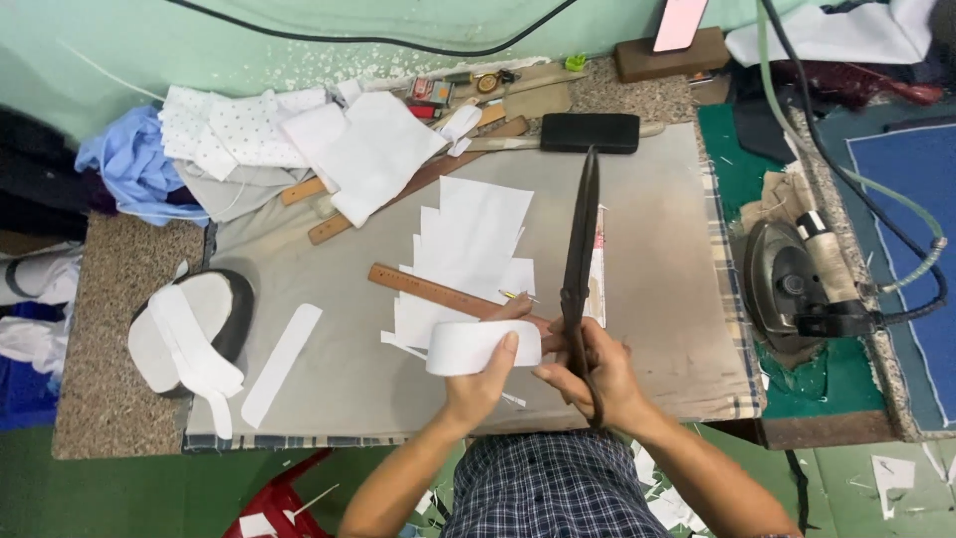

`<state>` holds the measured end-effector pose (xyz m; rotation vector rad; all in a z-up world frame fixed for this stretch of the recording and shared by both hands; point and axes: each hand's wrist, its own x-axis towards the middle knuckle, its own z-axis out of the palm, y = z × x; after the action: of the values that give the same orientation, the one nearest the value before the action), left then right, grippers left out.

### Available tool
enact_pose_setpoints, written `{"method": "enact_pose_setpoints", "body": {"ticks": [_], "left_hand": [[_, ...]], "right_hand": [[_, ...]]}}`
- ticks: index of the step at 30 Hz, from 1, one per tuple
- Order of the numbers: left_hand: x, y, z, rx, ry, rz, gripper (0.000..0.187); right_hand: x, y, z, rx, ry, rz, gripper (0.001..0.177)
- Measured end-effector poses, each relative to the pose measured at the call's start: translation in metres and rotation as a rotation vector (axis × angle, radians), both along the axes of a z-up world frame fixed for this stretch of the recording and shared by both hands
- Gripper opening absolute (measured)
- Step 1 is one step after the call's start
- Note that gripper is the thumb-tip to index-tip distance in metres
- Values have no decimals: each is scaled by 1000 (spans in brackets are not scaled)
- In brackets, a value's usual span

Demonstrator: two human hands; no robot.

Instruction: The person irons a stack of white paper pieces on a work table. Then, using a ruler and pencil, they draw straight lines on the paper. Finally, they use scissors to cut the paper along the marked lines.

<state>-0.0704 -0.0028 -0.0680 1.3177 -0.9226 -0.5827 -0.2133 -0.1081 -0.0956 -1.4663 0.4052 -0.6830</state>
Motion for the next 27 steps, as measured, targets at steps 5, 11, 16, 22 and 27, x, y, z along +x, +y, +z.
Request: {"method": "enact_pose_setpoints", "body": {"ticks": [5,11,16,22,27], "left_hand": [[-7,2,-2,-16,87,6,39],[5,7,-14,-32,87,40,23],[8,-3,18,-81,127,62,23],[32,-10,32,-163,450,284,33],[38,-15,43,-194,428,349,26]], "right_hand": [[19,6,-8,186,-100,-21,40],[21,-2,-17,162,-101,7,48],[10,-2,-10,145,-80,7,49],[-23,13,-42,256,-111,276,42],[-33,25,-12,-51,218,549,36]]}}
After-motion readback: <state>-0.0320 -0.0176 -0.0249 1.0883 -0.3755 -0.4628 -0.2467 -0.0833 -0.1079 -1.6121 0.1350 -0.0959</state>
